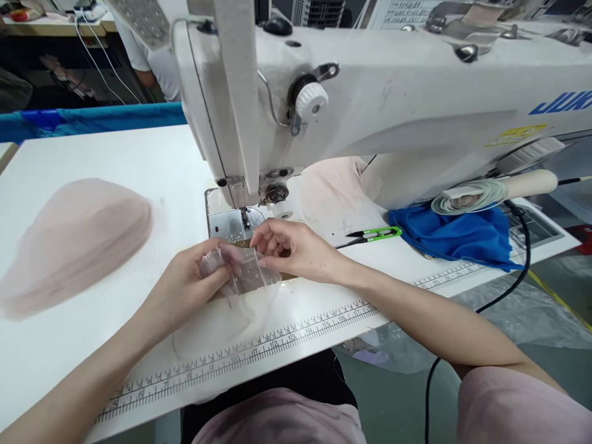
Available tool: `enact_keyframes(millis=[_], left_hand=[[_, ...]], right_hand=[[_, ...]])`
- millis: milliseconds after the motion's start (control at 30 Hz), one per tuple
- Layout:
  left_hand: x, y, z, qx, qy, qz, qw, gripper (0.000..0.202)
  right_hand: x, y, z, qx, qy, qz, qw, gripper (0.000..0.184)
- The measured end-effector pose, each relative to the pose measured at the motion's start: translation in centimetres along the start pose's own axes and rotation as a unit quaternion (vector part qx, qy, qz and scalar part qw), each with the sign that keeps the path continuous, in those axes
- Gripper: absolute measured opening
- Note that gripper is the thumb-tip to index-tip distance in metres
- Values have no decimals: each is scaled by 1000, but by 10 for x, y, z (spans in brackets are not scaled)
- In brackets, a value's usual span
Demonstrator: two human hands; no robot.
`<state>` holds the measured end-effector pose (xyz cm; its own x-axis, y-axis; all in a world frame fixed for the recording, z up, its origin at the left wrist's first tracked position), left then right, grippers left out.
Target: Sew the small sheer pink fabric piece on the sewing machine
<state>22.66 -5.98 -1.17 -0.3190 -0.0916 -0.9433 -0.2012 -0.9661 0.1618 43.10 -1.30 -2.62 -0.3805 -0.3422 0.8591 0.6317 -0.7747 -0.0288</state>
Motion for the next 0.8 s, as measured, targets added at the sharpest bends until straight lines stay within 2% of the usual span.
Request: enact_keyframes(millis=[100, 167, 267, 367, 433, 600, 667, 800], left_hand=[[0, 2, -2, 5, 30, 14, 999, 16], [-2, 3, -4, 12, 25, 10, 1000, 15], [-3, 6, -6, 6, -29, -30, 999, 19], [-1, 6, -8, -35, -87, -68, 993, 22], [0, 6, -8, -53, -106, -88, 989, 22], [1, 5, -10, -53, -116, -141, 982, 14], [2, 5, -11, -52, -124, -157, 978, 15], [2, 7, -11, -67, -140, -175, 972, 17]], right_hand=[[-1, 0, 0, -20, 6, 2, 1000, 12], [-1, 0, -2, -14, -23, -20, 999, 9], [1, 1, -5, 23, -113, -62, 991, 10], [2, 2, -7, 36, -163, -60, 984, 8], [3, 2, -8, 22, -136, -37, 990, 9], [6, 4, -8, -44, 20, 12, 999, 15], [7, 4, -9, -55, 37, 16, 998, 12], [7, 5, -9, -44, 6, 23, 999, 6]])
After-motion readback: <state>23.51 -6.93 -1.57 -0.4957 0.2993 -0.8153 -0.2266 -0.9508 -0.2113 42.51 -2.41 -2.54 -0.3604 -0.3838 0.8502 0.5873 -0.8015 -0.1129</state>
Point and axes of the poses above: each hand's wrist, its own y-axis away from the middle knuckle, its own z-axis out of the back of the hand, x = y × z, the point moved 1 cm from there along -y, towards the middle knuckle, and after that the axes turned 15 degrees about y, right-handed, at the moved point
